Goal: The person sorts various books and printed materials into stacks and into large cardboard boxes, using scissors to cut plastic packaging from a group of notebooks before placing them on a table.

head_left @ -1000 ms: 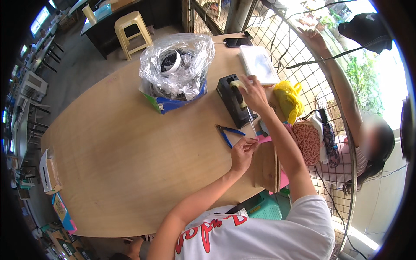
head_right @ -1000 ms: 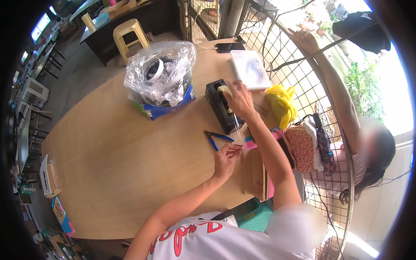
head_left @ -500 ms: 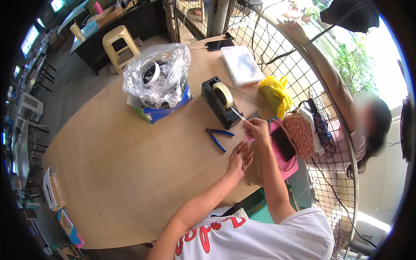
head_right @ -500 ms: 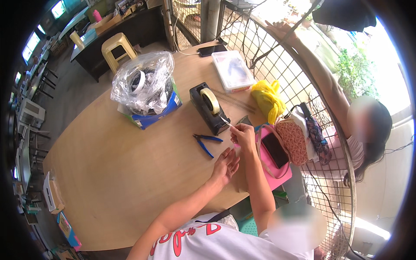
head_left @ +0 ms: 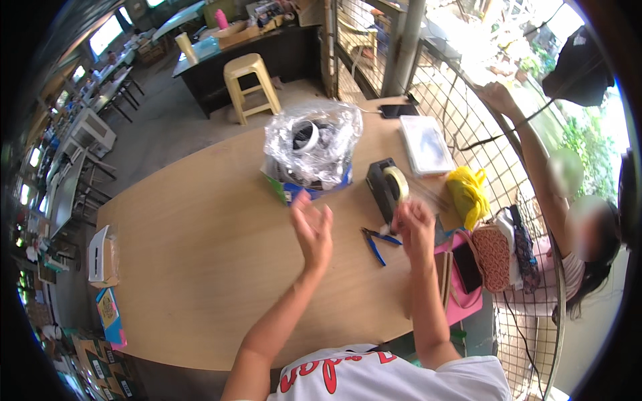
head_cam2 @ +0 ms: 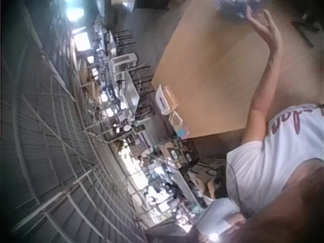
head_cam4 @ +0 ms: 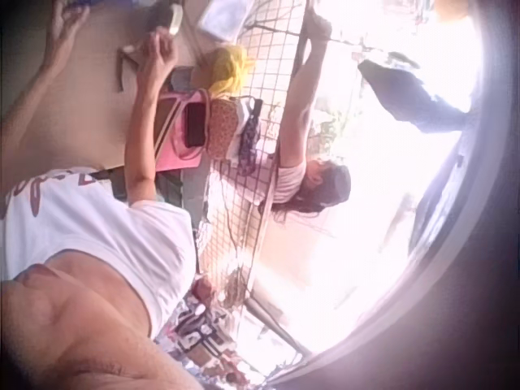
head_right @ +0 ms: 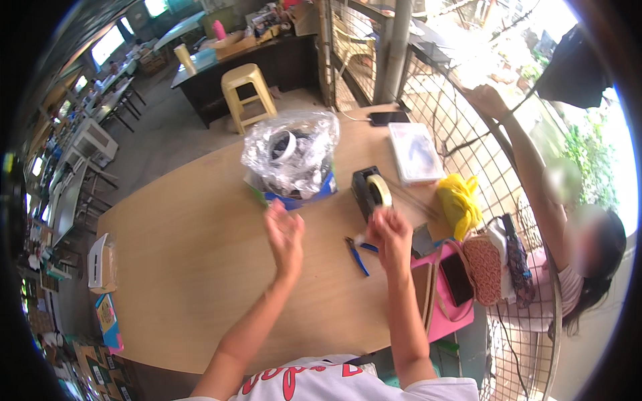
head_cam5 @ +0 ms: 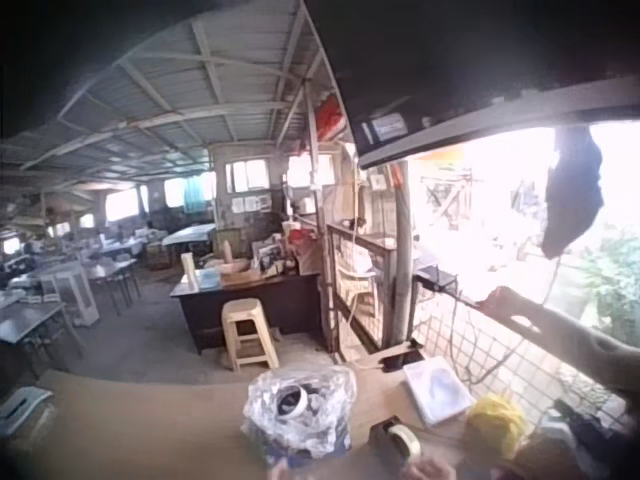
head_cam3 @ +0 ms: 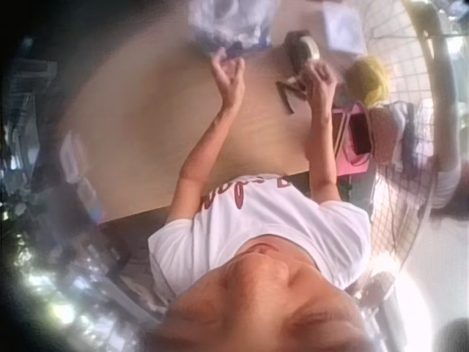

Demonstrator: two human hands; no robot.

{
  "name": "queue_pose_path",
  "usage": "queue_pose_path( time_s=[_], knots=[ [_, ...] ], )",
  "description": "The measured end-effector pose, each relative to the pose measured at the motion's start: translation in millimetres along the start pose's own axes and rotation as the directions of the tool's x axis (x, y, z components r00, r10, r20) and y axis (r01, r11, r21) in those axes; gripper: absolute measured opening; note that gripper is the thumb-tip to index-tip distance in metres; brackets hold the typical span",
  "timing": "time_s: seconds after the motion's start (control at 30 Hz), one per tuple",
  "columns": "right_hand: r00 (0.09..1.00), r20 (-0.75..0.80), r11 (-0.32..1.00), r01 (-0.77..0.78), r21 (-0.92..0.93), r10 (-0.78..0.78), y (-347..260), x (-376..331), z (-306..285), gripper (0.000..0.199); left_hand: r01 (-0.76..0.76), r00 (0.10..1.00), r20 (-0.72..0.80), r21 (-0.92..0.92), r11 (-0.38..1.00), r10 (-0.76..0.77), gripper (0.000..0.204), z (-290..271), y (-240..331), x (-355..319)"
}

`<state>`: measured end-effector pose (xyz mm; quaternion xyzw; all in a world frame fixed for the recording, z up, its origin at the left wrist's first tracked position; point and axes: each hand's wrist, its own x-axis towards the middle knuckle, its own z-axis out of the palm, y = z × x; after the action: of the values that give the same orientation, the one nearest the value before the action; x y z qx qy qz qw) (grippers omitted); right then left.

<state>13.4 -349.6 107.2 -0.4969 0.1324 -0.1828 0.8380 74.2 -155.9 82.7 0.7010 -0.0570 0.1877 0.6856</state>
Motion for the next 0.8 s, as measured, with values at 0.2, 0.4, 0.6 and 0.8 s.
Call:
queue_pose_path(
  time_s=[0.2,0.4,0.6,0.8],
  knots=[
    [0.912,0.41,0.728,0.283,-0.625,-0.003,-45,154,157,0.013,-0.383,0.911,0.141,0.633,0.672,0.387,0.025,3,49,168],
    [0.812,0.558,0.395,0.463,-0.794,0.17,-3,233,206,0.015,-0.404,0.915,0.323,0.726,0.557,0.242,0.02,10,9,178],
    [0.874,0.479,-0.055,0.476,-0.878,-0.08,54,248,207,0.082,-0.4,0.911,0.226,0.686,0.608,0.345,0.012,2,-1,162],
    [0.908,0.413,-0.15,0.4,-0.904,-0.069,54,275,174,0.062,-0.4,0.917,0.278,0.647,0.649,0.287,0.015,14,6,159]
  ],
)
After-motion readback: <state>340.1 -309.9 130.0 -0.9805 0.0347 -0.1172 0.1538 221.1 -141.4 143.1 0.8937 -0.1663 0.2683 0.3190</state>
